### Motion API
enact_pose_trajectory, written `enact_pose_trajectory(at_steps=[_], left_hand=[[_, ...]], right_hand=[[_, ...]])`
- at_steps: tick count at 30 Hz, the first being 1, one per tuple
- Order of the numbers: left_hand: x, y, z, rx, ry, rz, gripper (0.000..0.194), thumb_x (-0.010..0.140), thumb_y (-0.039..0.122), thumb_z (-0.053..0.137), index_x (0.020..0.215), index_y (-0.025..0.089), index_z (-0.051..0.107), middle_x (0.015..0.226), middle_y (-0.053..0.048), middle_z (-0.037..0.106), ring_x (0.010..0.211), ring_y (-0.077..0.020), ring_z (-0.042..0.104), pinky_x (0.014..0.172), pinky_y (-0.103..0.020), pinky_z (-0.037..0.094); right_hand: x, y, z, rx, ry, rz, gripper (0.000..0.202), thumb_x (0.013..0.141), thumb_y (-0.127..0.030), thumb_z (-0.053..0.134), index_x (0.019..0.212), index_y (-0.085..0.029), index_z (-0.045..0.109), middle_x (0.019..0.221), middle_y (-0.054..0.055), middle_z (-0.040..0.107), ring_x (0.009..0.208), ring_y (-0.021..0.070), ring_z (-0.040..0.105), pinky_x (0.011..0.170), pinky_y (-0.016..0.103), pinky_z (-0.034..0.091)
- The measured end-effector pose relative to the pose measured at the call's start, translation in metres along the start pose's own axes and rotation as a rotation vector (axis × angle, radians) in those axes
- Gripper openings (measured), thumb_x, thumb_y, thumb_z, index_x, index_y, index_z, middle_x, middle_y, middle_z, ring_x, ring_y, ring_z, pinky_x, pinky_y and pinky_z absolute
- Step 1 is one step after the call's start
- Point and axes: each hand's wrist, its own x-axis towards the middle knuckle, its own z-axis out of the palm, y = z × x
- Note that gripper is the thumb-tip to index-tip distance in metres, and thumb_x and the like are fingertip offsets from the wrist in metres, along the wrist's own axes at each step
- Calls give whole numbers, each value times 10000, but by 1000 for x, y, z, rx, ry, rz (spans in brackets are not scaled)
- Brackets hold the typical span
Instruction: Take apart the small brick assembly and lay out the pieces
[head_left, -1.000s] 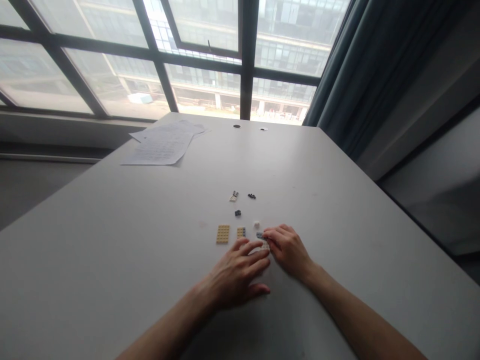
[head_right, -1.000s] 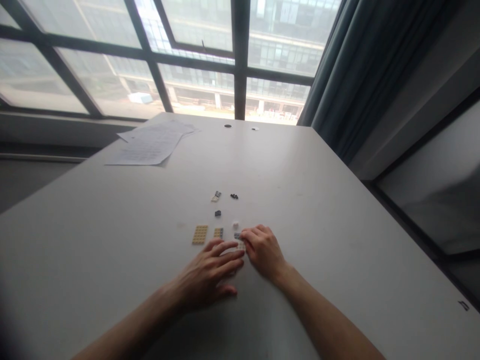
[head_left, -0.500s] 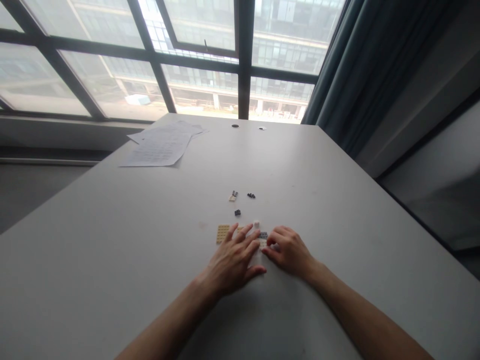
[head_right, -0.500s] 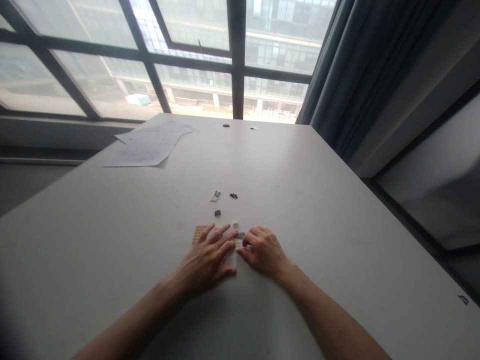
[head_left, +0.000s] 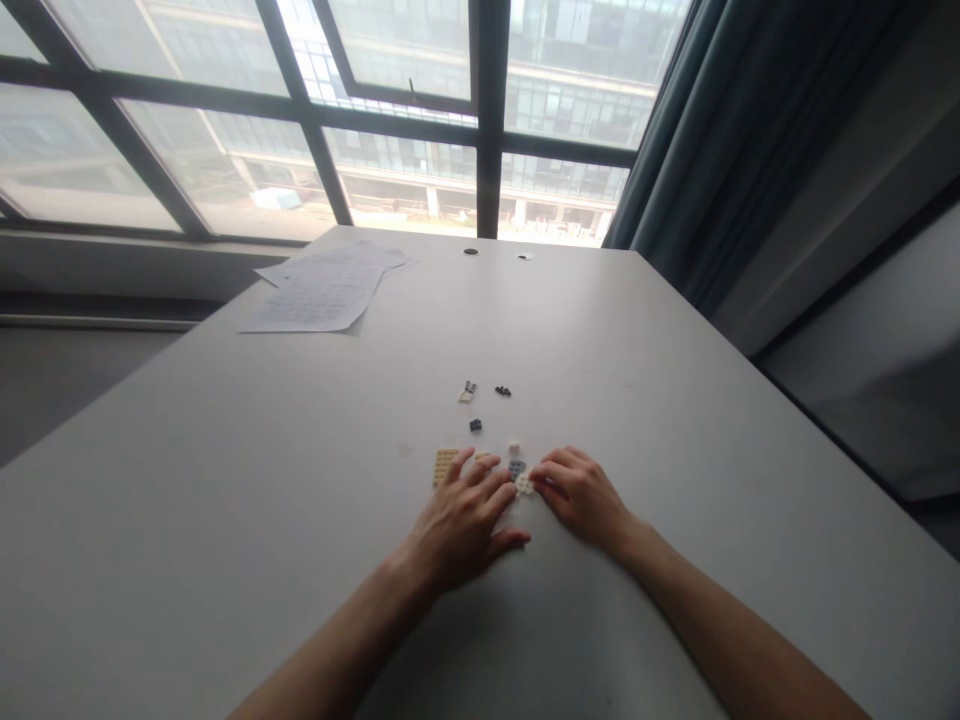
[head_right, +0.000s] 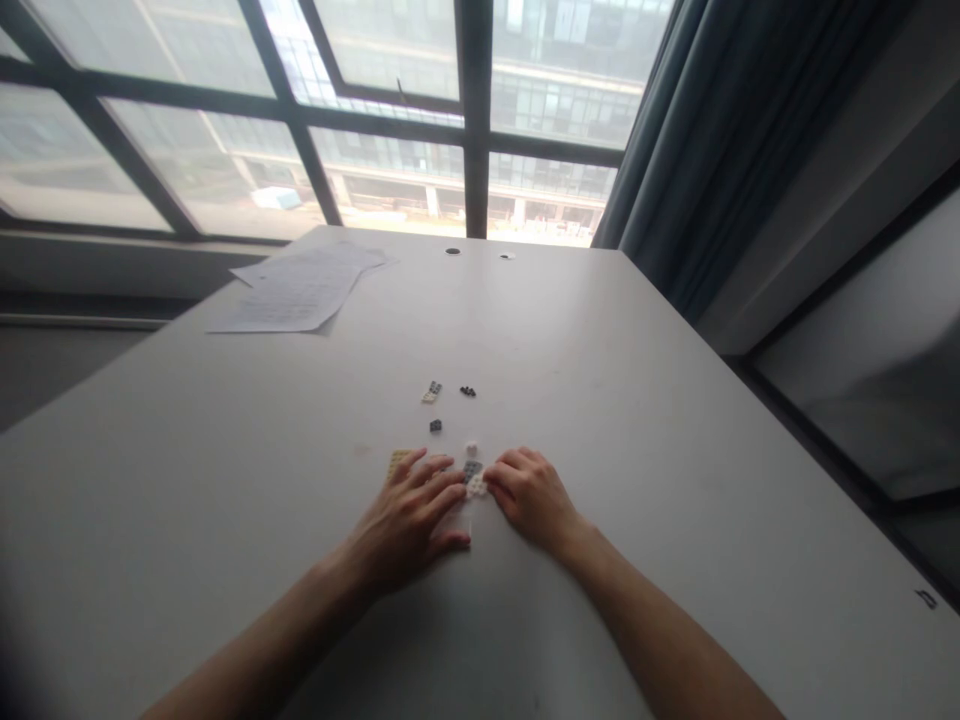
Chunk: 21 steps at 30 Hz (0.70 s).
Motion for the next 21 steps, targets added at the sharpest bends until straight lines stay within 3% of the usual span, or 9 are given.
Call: enact_pose_trajectory(at_steps=[6, 8, 13, 21], left_hand=[[0, 0, 1, 3, 65, 53, 408, 879, 551, 497, 997, 181, 624, 1020, -75, 652, 1068, -247, 514, 1055, -467, 276], [-1, -1, 0, 24, 87, 40, 427, 884, 548, 488, 1046, 177, 625, 1069, -87, 646, 1091, -260, 506, 1044, -469, 284], [-1, -5, 1, 98, 101, -10, 479, 864, 551, 518, 1184, 204, 602, 1254, -106, 581, 1220, -308, 426, 1057, -506, 252], [-2, -5, 3, 102, 66, -39, 424, 857, 513, 552, 1175, 238, 604, 1308, -89, 552, 1258, -317, 400, 1069, -534, 233]], right_hand=[[0, -2, 1, 8, 28, -13, 151, 897, -181, 545, 977, -216, 668, 925, 47, 672, 880, 189, 571, 847, 339, 453], [0, -2, 1, 10, 46, -5, 164, 868, -238, 600, 1021, -212, 654, 974, 60, 662, 910, 203, 568, 862, 355, 458], [-2, -3, 4, -19, 56, 26, 418, 766, -424, 718, 1109, -206, 622, 1063, 91, 628, 979, 249, 546, 904, 411, 450], [-1, -7, 5, -54, 17, 63, 277, 820, -329, 665, 1066, -208, 631, 1054, 82, 616, 978, 234, 530, 898, 400, 441]])
